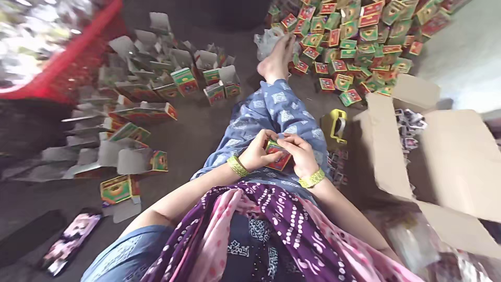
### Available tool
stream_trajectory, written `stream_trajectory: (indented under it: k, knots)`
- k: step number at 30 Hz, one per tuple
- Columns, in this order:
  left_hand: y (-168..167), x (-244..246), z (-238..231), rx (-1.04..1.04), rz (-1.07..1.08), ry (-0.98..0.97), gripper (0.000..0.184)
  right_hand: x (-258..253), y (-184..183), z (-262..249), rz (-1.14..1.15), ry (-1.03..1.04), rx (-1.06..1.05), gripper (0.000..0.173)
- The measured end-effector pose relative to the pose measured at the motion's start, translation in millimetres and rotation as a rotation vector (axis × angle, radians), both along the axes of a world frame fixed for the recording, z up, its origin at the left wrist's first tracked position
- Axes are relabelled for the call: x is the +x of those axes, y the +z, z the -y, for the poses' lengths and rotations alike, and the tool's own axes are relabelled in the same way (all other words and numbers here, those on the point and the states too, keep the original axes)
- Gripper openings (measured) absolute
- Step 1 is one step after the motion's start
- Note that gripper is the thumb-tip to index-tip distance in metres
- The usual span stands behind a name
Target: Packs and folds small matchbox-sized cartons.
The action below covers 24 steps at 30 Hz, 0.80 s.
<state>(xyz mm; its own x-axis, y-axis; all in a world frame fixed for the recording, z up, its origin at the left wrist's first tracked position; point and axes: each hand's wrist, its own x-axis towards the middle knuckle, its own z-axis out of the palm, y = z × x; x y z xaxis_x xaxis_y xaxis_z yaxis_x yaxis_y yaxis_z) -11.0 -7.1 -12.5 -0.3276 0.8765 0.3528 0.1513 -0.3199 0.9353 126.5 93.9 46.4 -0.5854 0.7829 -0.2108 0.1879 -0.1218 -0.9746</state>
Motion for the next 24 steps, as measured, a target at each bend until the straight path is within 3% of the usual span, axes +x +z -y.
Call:
stream_trajectory:
  k: [3, 4, 7, 8, 12, 16, 21, 24]
  knots:
    - [6.0, -2.1, 7.9, -0.018, -0.051, -0.033, 0.069, -1.3, 1.7, -1.0, -0.003, -0.008, 0.075, 0.063]
    - [8.3, -2.8, 10.1, -0.023, -0.059, -0.059, 0.070, -0.3, 0.5, -2.6, -0.015, 0.000, 0.112, 0.064]
    - [13.4, -10.3, 12.5, -0.016, 0.031, -0.100, 0.059, 6.0, -6.2, -2.9, -0.047, 0.145, 0.267, 0.035]
    - [14.0, -14.1, 11.5, -0.023, 0.101, -0.068, 0.054, 8.9, -7.8, -2.1, -0.038, 0.219, 0.307, 0.032]
    - [22.1, -58.9, 4.9, -0.221, 0.332, 0.347, 0.046, 14.2, -15.6, -3.7, 0.031, 0.340, 0.465, 0.045]
    - [5.7, -142.4, 6.7, -0.494, -0.125, 0.668, 0.052, 14.7, -11.4, -9.0, 0.133, 0.392, 0.522, 0.053]
    - [-15.1, -213.0, -0.9, -0.670, -0.501, 0.570, 0.040, 14.3, 12.8, -24.4, 0.369, 0.537, 0.504, 0.052]
    - [-20.9, -235.4, -3.8, -0.757, -0.582, 0.518, 0.040, 11.0, 25.9, -35.0, 0.380, 0.588, 0.304, 0.053]
